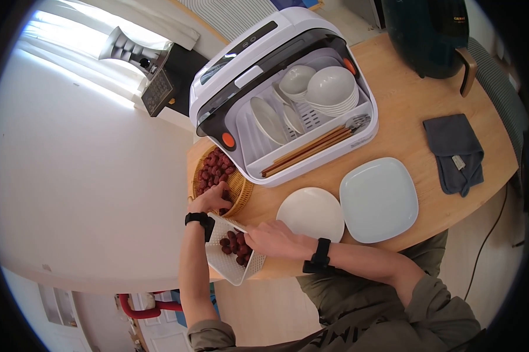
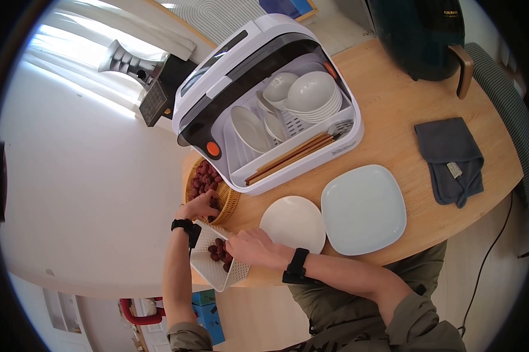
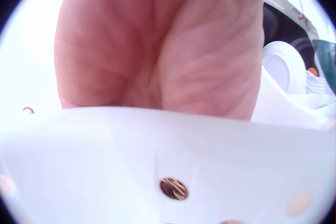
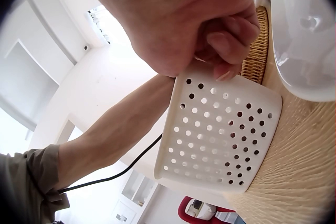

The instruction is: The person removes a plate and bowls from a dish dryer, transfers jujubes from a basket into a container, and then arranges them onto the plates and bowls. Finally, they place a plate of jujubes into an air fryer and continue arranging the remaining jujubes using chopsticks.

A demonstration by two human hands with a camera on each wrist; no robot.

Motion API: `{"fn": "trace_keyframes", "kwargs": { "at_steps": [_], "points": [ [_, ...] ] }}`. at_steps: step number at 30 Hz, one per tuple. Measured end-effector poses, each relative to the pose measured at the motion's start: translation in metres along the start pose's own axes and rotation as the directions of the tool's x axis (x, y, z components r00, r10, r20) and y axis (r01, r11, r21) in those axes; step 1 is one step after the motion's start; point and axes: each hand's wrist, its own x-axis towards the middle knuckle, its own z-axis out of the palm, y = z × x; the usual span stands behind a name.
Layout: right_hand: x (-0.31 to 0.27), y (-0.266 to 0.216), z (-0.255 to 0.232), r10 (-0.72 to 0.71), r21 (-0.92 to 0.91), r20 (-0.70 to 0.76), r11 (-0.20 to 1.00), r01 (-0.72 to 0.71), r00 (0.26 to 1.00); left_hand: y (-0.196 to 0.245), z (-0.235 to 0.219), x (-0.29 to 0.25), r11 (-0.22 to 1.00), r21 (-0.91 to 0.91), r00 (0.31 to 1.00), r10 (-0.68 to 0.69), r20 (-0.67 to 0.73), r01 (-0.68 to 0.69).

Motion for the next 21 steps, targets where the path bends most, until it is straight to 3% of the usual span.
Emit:
{"fn": "trace_keyframes", "kwargs": {
  "at_steps": [5,7,11,16,21],
  "points": [
    [-0.002,0.0,0.001,-0.003,0.0,-0.023,1.0,0.003,1.0,-0.002,0.0,0.001,1.0,-0.018,1.0,0.003,0.009,-0.002],
    [-0.001,0.0,0.001,-0.009,-0.003,-0.024,1.0,0.009,1.0,-0.017,0.009,0.009,0.979,-0.14,0.989,0.146,-0.039,-0.15],
    [0.0,0.0,0.0,0.007,-0.003,0.002,1.0,-0.007,1.0,-0.023,0.017,0.014,0.984,-0.078,0.985,0.157,-0.075,-0.163],
    [0.0,0.0,0.0,0.01,-0.011,0.009,1.0,-0.01,1.0,-0.002,0.01,0.002,1.0,-0.009,1.0,0.006,-0.021,-0.006],
    [0.0,0.0,-0.001,0.017,-0.012,0.031,1.0,-0.017,0.999,-0.016,0.015,0.016,0.996,-0.091,0.999,0.002,0.045,0.002]
  ]
}}
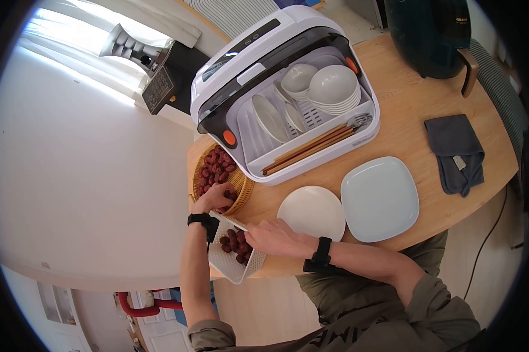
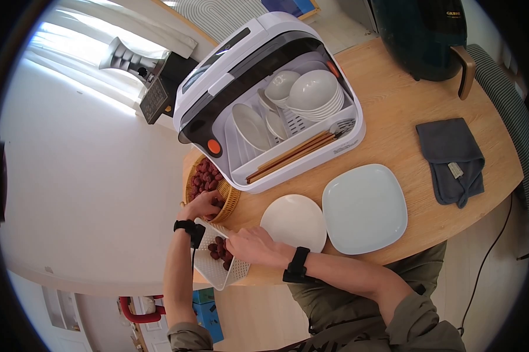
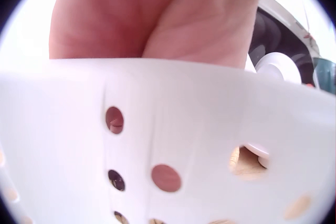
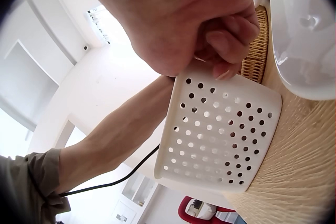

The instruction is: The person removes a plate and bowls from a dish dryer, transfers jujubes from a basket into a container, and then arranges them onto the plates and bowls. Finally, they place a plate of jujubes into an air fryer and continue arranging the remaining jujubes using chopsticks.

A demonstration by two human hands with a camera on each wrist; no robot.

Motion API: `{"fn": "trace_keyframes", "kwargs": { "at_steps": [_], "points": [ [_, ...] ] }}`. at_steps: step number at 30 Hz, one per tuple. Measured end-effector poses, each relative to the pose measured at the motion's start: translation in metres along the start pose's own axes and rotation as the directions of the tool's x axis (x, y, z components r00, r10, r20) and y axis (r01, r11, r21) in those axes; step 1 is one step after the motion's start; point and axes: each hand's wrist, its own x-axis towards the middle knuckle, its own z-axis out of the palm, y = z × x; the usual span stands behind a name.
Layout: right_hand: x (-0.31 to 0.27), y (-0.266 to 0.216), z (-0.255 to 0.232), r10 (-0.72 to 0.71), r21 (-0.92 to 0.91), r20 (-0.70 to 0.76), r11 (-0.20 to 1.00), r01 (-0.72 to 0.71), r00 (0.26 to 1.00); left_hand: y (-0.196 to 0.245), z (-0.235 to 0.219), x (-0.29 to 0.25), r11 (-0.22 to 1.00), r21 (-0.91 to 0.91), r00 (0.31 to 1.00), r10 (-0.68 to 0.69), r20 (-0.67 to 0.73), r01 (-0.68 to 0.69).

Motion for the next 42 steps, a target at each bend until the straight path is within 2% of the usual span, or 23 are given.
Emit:
{"fn": "trace_keyframes", "kwargs": {
  "at_steps": [2,4,5,6,7,8,10,11,15,17,20,24,26,28,29,31,32,34,36,38,39,41,42],
  "points": [
    [0.0,0.0,0.0,0.001,0.0,0.001,1.0,-0.001,1.0,-0.009,0.004,0.004,0.999,-0.038,1.0,0.009,0.012,-0.009],
    [0.0,0.0,0.0,-0.003,-0.008,-0.002,1.0,0.003,1.0,-0.017,0.007,0.005,0.976,-0.003,0.969,0.214,-0.123,-0.216],
    [0.001,0.0,0.0,-0.004,-0.009,-0.003,1.0,0.004,1.0,-0.002,-0.001,-0.005,0.976,-0.002,0.969,0.214,-0.124,-0.216],
    [0.0,-0.001,0.0,-0.002,-0.004,-0.004,1.0,0.002,1.0,0.011,-0.01,-0.017,0.969,-0.228,0.993,0.071,-0.097,-0.092],
    [0.0,-0.001,-0.001,0.0,0.002,-0.004,1.0,0.0,1.0,0.026,-0.02,-0.03,0.898,-0.438,0.997,-0.063,-0.039,0.04],
    [0.0,-0.001,-0.001,-0.001,0.001,-0.003,1.0,0.001,1.0,0.032,-0.027,-0.04,0.897,-0.439,0.997,-0.064,-0.039,0.04],
    [-0.001,-0.002,-0.002,-0.001,-0.003,0.0,1.0,0.001,1.0,0.032,-0.041,-0.058,0.729,-0.685,0.992,-0.08,-0.097,-0.009],
    [-0.002,-0.002,-0.001,-0.003,-0.001,0.001,1.0,0.003,1.0,0.026,-0.049,-0.068,0.711,-0.703,0.997,-0.029,-0.065,-0.025],
    [-0.002,-0.003,-0.002,0.011,0.005,-0.014,1.0,-0.011,1.0,0.032,-0.055,-0.125,0.69,-0.724,0.995,-0.062,-0.081,-0.016],
    [-0.002,-0.005,-0.001,0.024,-0.013,0.0,1.0,-0.024,1.0,0.033,-0.051,-0.151,0.713,-0.701,1.0,-0.014,0.004,0.013],
    [-0.001,-0.005,-0.001,0.049,-0.005,0.009,0.999,-0.049,0.999,0.039,-0.035,-0.178,0.727,-0.685,0.999,0.002,0.055,0.036],
    [-0.001,-0.005,0.0,0.039,-0.007,-0.01,0.999,-0.039,0.999,0.046,-0.016,-0.191,0.795,-0.604,0.998,0.062,-0.019,-0.061],
    [-0.001,-0.004,-0.001,0.035,-0.006,-0.011,0.999,-0.036,0.999,0.056,-0.021,-0.196,0.819,-0.57,0.998,0.042,-0.046,-0.061],
    [-0.001,-0.004,-0.002,0.033,-0.018,-0.003,0.999,-0.033,0.999,0.053,-0.028,-0.191,0.838,-0.545,0.993,-0.058,-0.101,-0.007],
    [-0.001,-0.005,-0.002,0.033,-0.017,-0.004,0.999,-0.033,0.999,0.047,-0.031,-0.185,0.839,-0.544,0.993,-0.057,-0.101,-0.007],
    [-0.001,-0.005,-0.002,0.025,-0.008,-0.02,1.0,-0.025,0.999,0.025,-0.035,-0.161,0.891,-0.453,0.959,-0.098,-0.267,-0.036],
    [0.0,-0.004,-0.002,0.027,-0.007,-0.022,1.0,-0.027,0.999,0.013,-0.034,-0.146,0.891,-0.452,0.959,-0.096,-0.266,-0.037],
    [0.0,-0.004,-0.002,0.029,-0.009,-0.01,1.0,-0.029,1.0,-0.01,-0.028,-0.113,0.985,-0.161,0.915,-0.007,-0.404,-0.064],
    [0.0,-0.002,-0.001,0.021,-0.005,-0.019,1.0,-0.021,1.0,-0.009,-0.033,-0.091,0.988,-0.149,0.931,-0.017,-0.366,-0.04],
    [0.001,-0.001,0.002,0.009,0.0,-0.032,1.0,-0.009,0.999,0.008,-0.042,-0.075,0.974,-0.182,0.984,-0.156,-0.092,0.137],
    [0.002,-0.001,0.004,0.008,-0.01,-0.039,1.0,-0.008,0.999,0.0,-0.04,-0.066,0.975,-0.179,0.984,-0.153,-0.094,0.135],
    [0.002,0.0,0.006,0.012,-0.017,-0.049,1.0,-0.013,0.999,-0.032,-0.027,-0.033,0.996,0.072,0.986,-0.039,-0.165,0.051],
    [0.002,0.0,0.006,0.016,-0.012,-0.042,1.0,-0.017,0.999,-0.041,-0.026,-0.023,0.996,0.075,0.986,-0.033,-0.161,0.046]
  ]
}}
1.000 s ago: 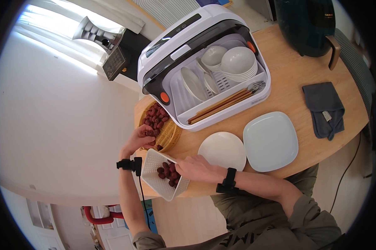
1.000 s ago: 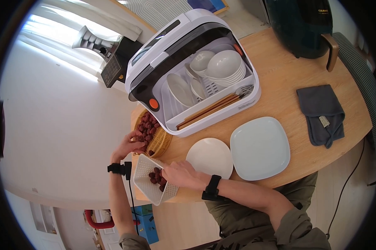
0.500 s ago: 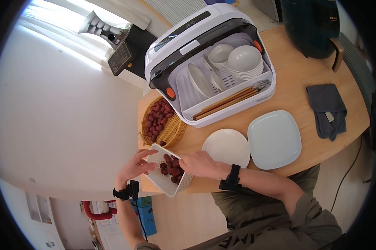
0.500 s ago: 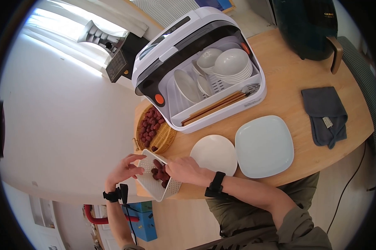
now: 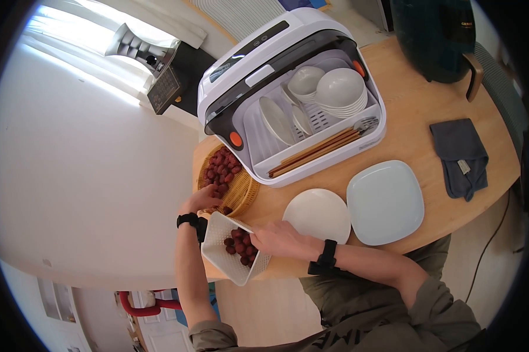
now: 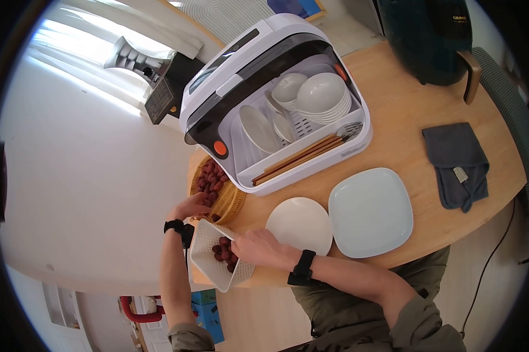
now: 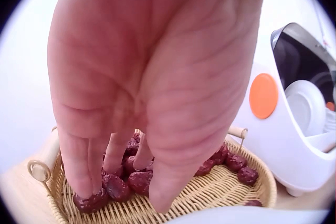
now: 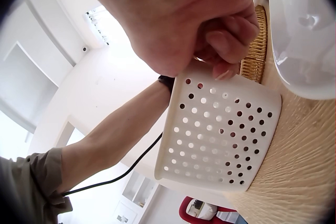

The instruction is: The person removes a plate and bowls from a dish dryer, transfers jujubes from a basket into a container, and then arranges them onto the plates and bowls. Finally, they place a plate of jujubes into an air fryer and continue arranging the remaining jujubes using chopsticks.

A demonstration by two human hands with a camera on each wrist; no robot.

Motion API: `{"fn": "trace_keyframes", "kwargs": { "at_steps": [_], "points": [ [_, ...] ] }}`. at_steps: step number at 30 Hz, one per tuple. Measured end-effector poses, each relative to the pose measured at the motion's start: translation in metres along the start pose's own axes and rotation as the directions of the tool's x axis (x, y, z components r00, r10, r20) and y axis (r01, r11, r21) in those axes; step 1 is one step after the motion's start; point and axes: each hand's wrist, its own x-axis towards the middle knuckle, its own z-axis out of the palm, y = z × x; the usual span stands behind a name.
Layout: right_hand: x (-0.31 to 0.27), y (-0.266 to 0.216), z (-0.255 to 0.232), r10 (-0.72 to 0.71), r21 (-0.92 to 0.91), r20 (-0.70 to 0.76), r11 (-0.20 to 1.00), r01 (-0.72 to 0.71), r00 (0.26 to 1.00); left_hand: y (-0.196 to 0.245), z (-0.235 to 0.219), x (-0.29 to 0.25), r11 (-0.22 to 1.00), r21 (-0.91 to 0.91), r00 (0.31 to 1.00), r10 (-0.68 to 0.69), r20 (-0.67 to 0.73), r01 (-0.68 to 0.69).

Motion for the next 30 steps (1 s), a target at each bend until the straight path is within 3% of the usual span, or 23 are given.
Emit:
{"fn": "trace_keyframes", "kwargs": {
  "at_steps": [2,6,8,11,18,21,23,27,30],
  "points": [
    [0.0,0.001,-0.002,0.011,0.005,0.006,1.0,-0.011,1.0,-0.004,0.002,0.012,0.958,-0.234,0.976,-0.124,0.178,0.164],
    [-0.002,-0.002,-0.004,0.011,0.033,0.018,0.999,-0.012,1.0,-0.006,0.005,0.013,0.954,-0.221,0.971,-0.167,0.173,0.204],
    [-0.002,-0.001,-0.006,0.017,0.032,0.031,0.999,-0.018,0.999,0.0,0.004,0.013,0.874,-0.395,0.949,-0.197,0.245,0.283],
    [-0.001,0.0,-0.005,0.019,0.041,0.071,0.999,-0.021,0.997,0.034,0.0,-0.002,0.848,-0.423,0.945,-0.246,0.217,0.318],
    [-0.002,-0.001,-0.007,-0.008,0.029,0.048,1.0,0.007,0.999,0.059,-0.002,-0.004,0.839,-0.345,0.896,-0.327,0.299,0.421],
    [-0.002,-0.001,-0.007,-0.011,0.026,0.038,1.0,0.009,0.999,0.064,0.001,-0.001,0.897,-0.201,0.895,-0.323,0.308,0.393],
    [-0.003,-0.001,-0.006,-0.01,0.019,0.037,1.0,0.009,0.999,0.069,-0.001,-0.008,0.96,-0.107,0.937,-0.222,0.269,0.259],
    [-0.002,-0.001,-0.007,-0.004,0.02,0.035,1.0,0.004,0.999,0.078,-0.004,-0.008,0.961,-0.064,0.911,-0.233,0.339,0.269],
    [-0.001,-0.001,-0.006,0.004,0.023,0.05,1.0,-0.006,0.999,0.069,0.003,-0.005,0.952,-0.159,0.919,-0.194,0.344,0.261]
  ]
}}
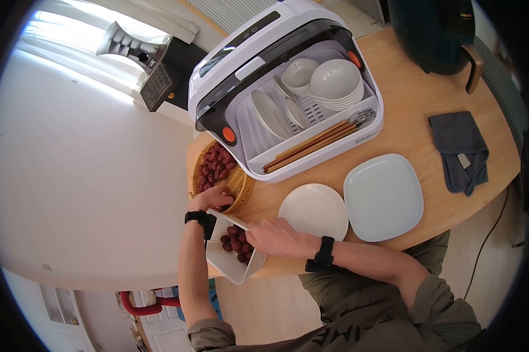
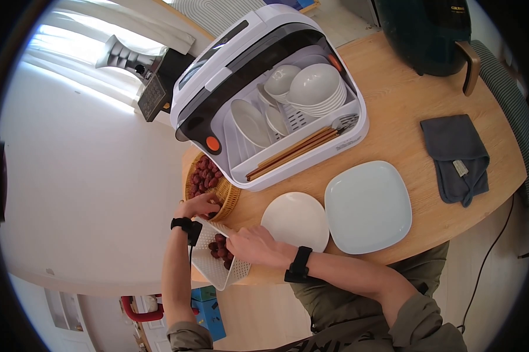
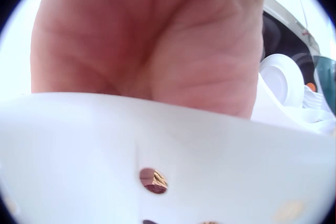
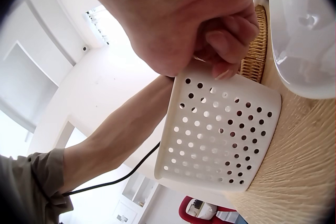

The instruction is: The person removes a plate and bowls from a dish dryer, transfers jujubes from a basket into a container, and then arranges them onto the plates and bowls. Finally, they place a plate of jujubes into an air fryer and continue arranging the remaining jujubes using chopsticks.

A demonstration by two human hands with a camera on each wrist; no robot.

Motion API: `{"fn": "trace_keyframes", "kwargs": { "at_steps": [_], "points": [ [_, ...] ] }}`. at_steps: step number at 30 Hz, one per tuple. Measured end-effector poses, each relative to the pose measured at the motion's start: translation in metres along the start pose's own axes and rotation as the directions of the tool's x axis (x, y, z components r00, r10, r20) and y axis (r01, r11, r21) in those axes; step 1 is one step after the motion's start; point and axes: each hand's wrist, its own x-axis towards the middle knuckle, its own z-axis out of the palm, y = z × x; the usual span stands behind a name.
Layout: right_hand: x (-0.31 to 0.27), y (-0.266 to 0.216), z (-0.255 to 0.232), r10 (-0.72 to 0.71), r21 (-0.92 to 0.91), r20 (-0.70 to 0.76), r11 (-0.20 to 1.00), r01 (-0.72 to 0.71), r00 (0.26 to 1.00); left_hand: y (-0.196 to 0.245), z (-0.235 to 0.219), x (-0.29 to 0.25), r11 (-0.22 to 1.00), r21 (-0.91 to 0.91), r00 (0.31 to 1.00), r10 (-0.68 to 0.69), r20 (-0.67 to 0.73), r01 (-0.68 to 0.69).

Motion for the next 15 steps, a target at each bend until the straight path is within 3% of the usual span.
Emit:
{"fn": "trace_keyframes", "kwargs": {
  "at_steps": [5,9,11,15],
  "points": [
    [0.0,0.002,0.001,-0.007,-0.01,0.008,1.0,0.007,1.0,-0.015,0.002,0.01,0.992,0.008,0.991,0.124,-0.041,-0.124],
    [0.0,0.001,0.0,-0.013,0.008,0.001,1.0,0.013,1.0,-0.02,-0.005,0.0,0.988,-0.057,0.989,0.14,-0.052,-0.143],
    [0.0,0.001,0.001,-0.016,0.012,-0.002,1.0,0.016,1.0,-0.023,-0.012,-0.017,0.921,-0.357,0.983,0.115,-0.14,-0.159],
    [-0.001,0.001,0.001,-0.02,-0.005,-0.009,1.0,0.02,1.0,-0.016,-0.032,-0.077,0.841,-0.491,0.973,0.169,-0.159,-0.227]
  ]
}}
